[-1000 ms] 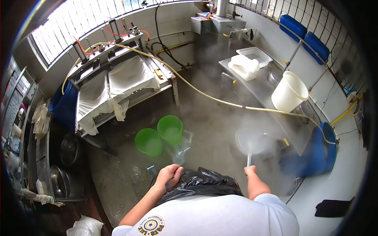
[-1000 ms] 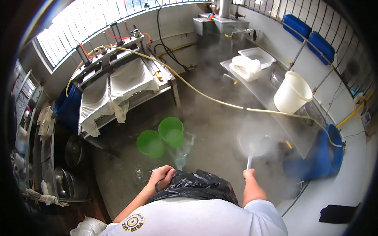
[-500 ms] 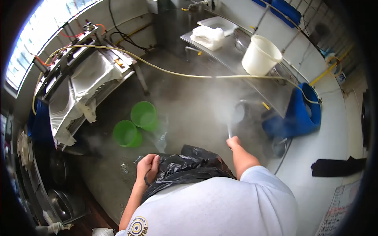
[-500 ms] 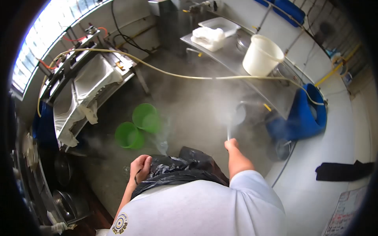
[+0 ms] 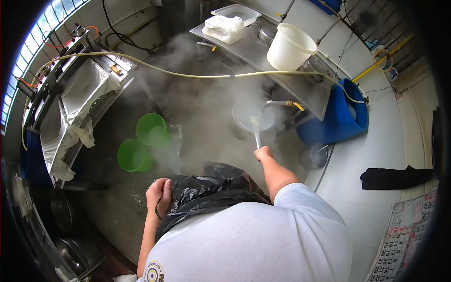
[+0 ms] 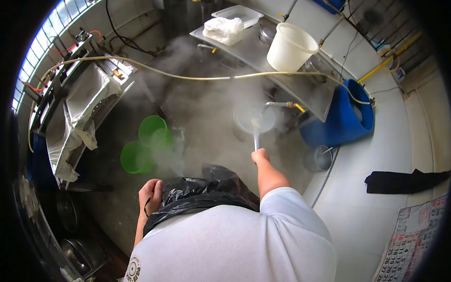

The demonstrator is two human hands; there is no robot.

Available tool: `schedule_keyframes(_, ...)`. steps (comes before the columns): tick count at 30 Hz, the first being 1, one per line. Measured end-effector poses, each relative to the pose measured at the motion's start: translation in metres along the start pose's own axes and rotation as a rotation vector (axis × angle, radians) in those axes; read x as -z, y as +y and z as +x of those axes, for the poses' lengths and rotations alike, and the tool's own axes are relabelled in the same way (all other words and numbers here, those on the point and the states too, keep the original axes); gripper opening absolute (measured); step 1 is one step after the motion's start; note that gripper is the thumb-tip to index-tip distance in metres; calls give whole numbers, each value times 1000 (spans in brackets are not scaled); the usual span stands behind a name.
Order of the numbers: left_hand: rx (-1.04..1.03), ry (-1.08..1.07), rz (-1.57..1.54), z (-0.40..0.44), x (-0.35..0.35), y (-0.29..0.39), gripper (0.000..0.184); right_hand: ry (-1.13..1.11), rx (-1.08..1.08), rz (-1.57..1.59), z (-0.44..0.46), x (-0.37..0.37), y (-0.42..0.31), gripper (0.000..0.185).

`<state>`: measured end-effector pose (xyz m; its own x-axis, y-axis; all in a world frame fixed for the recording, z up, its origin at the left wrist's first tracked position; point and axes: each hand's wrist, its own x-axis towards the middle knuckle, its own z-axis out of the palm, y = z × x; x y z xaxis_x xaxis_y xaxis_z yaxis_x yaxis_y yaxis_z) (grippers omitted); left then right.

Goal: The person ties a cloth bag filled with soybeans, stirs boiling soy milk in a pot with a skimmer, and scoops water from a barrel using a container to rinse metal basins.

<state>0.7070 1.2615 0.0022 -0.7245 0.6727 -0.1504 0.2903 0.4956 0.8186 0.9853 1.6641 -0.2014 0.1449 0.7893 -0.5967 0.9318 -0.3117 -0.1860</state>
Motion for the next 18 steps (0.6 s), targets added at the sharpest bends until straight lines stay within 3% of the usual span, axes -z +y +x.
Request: schedule_keyframes(18,-23,9,2,-2,2,3,24,109,54,53,22,-21,12,29)
